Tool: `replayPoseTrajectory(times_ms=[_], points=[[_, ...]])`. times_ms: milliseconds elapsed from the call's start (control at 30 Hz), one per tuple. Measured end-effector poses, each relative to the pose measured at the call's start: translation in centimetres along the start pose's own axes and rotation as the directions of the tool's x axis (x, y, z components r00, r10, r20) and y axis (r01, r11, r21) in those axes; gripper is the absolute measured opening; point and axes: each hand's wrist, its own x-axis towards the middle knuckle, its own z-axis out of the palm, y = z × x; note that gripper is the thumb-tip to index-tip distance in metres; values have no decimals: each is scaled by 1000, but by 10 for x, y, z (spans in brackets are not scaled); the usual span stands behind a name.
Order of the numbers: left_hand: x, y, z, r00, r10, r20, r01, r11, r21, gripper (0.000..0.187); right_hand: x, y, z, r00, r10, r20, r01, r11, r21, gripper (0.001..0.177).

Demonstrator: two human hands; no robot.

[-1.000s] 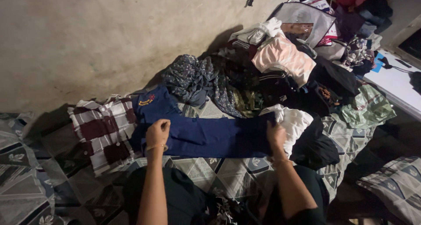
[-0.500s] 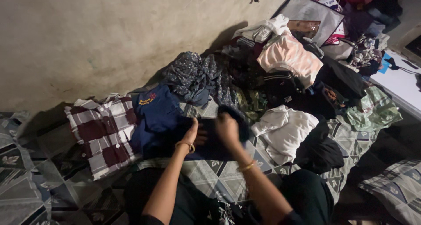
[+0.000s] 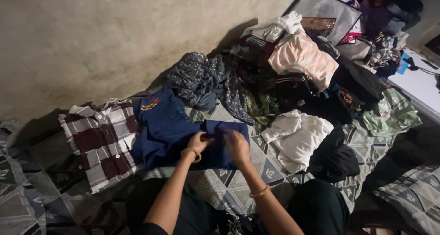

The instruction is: The person folds several garments on a bed, including a blue shirt, black pants, a pink tie-dye shirt, and a white shirt. Each item is smoothed, folded into a compact rectangle, and placed in a growing stack.

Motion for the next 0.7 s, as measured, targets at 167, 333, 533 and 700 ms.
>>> replayPoseTrajectory(times_ms=[167,333,533,700], points=[[-8,10,-8,957,145,-251,-159,987,-36,30,-24,44,21,987,-159,4,159,980,-122,26],[-25,37,-10,961,81,-265,16,937,348,34,-49,52,37,968,-219,122,244,937,-250,37],[-36,43,-8,992,87,-93,-48,935,351,40,-55,49,32,968,-202,152,230,954,-192,39],[-24,26,3,984,24,-175,41,933,358,41,-49,46,26,984,-163,76,166,985,-36,35]])
